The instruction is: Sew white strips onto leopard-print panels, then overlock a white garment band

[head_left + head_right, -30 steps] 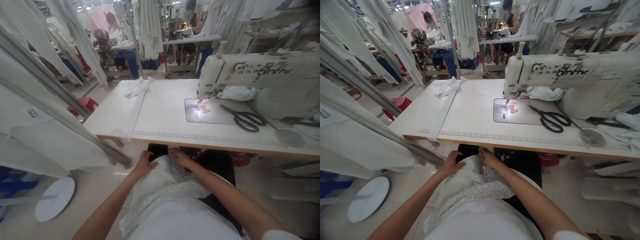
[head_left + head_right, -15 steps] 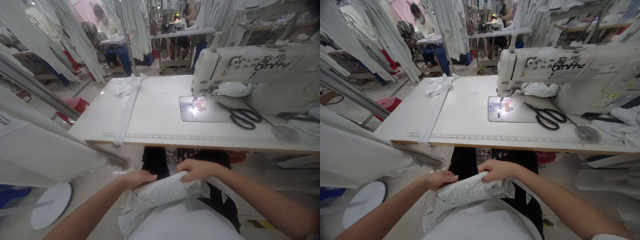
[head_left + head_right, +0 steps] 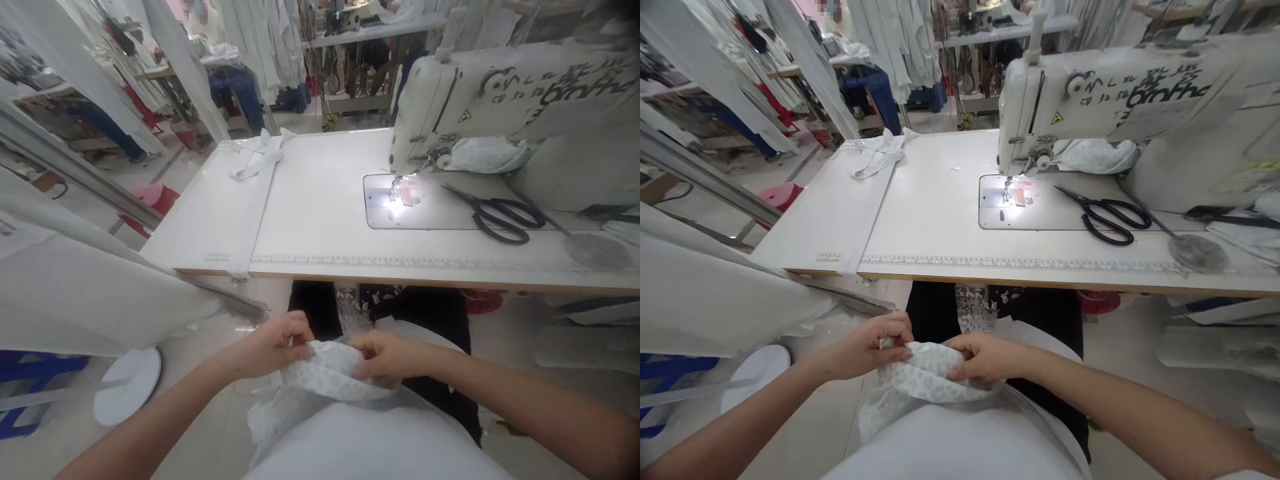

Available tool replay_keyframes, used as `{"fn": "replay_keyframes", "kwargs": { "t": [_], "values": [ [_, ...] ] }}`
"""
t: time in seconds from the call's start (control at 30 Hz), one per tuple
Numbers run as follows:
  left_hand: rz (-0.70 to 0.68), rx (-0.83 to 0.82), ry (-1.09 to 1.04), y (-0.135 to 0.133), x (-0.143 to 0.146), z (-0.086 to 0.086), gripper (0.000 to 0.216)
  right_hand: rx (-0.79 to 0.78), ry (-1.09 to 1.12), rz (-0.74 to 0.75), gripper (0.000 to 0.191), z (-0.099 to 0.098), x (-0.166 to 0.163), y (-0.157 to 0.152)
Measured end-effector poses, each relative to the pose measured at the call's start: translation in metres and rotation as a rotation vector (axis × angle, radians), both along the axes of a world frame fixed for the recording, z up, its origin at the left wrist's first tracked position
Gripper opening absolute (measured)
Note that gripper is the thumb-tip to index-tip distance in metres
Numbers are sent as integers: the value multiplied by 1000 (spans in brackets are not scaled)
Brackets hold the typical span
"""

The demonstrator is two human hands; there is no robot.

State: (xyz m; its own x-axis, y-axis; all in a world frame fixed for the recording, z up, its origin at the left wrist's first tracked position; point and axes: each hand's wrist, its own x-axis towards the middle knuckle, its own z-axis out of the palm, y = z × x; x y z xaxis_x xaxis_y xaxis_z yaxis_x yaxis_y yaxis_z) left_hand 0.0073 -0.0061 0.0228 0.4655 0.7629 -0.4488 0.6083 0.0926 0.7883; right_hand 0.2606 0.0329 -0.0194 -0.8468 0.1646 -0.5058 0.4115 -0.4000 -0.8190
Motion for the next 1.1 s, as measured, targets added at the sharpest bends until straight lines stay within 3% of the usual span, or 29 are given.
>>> {"fn": "replay_keyframes", "kwargs": {
  "t": [0.07, 0.13, 0.2, 0.27, 0.33, 0.43, 0.53, 0.57, 0.67, 0.73, 0.8, 0.9, 1.0, 1.1],
  "values": [
    [19, 80, -66, 3, -1, 1, 14, 145, 65, -97, 25, -4, -9, 2],
    [49, 133, -135, 2, 4, 1, 25, 441, 83, -183, 23, 1, -18, 4],
    [79, 133, -182, 0, 13, -4, 44, 764, 91, -166, 29, 10, -27, 7],
    [122, -2, -234, 0, 21, -13, 51, 986, 104, -107, 34, 20, -33, 10],
    [169, -171, -284, 4, 19, -21, 50, 1086, 94, -90, 34, 29, -31, 17],
    [101, -214, -147, 17, -8, -8, 37, 1113, 42, -217, 30, 34, -9, 36],
    [69, 126, 215, 45, -54, 40, 25, 1127, 14, -457, 26, 33, 17, 55],
    [145, 309, 370, 61, -67, 60, 22, 1102, 14, -504, 25, 32, 21, 58],
    [337, 582, 506, 123, -83, 110, 17, 906, 47, -586, 28, 26, 8, 54],
    [440, 755, 537, 170, -66, 116, 33, 696, 106, -659, 32, 20, -14, 44],
    [496, 922, 553, 208, -30, 94, 49, 476, 197, -683, 35, 11, -32, 34],
    [401, 943, 489, 231, 25, 33, 55, 291, 325, -673, 37, -13, -28, 19],
    [243, 856, 386, 219, 52, -12, 34, 146, 277, -707, 36, -45, 1, -4],
    [77, 800, 314, 190, 59, -25, 28, 126, 101, -704, 27, -73, 24, -28]
  ]
}}
